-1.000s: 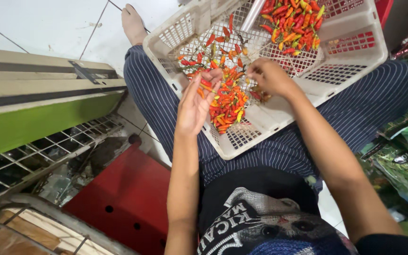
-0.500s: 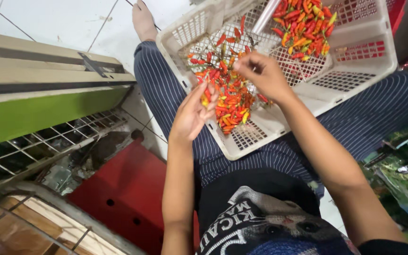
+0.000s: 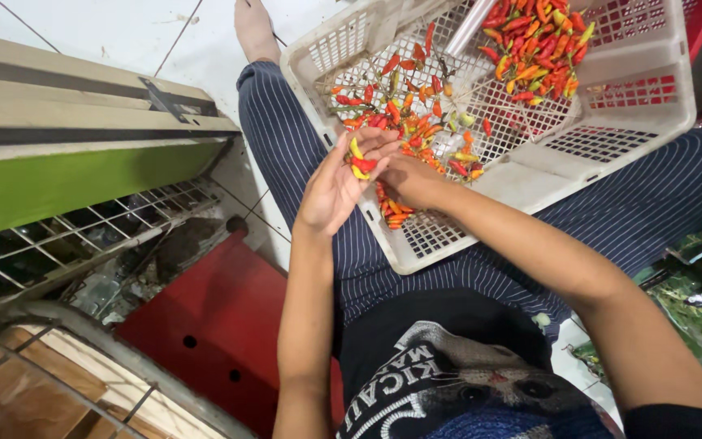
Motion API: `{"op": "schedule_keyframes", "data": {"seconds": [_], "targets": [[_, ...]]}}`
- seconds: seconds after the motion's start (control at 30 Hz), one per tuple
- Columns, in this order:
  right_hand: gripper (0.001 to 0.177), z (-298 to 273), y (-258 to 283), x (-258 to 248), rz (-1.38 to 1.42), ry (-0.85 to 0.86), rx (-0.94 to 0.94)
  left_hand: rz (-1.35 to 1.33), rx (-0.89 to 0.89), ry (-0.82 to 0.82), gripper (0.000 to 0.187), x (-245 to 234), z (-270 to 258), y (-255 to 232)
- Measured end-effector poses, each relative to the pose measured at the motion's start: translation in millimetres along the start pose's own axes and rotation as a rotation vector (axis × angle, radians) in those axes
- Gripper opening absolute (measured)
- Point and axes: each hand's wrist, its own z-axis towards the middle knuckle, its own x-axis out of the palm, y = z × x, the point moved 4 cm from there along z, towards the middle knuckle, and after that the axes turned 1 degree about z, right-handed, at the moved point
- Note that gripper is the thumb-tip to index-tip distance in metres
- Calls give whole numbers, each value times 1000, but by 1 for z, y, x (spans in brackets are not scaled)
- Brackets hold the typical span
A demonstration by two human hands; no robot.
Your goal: The person sits on the floor and sorts red and orange chilies from a white plastic basket. They pick up clusters of chilies, separate individual peppers from the stems, and place the loose chilies back into the basket while discarding the stems.
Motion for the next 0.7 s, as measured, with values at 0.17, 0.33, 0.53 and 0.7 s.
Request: {"op": "schedule_keyframes", "data": {"seconds": [0.17,0.33,0.53,0.7], "targets": [[23,-5,-5,6,32,-71,-72,35,0,-2,50,0,0,0],[17,-6,-8,2,82,148,86,57,12,2,51,0,1,0],[23,-5,0,-6,-29,5,-92,47,3,-1,51,-2,1,1],[28,-5,-6,1,68,13,-73,69,36,-3,51,-3,3,3]]}}
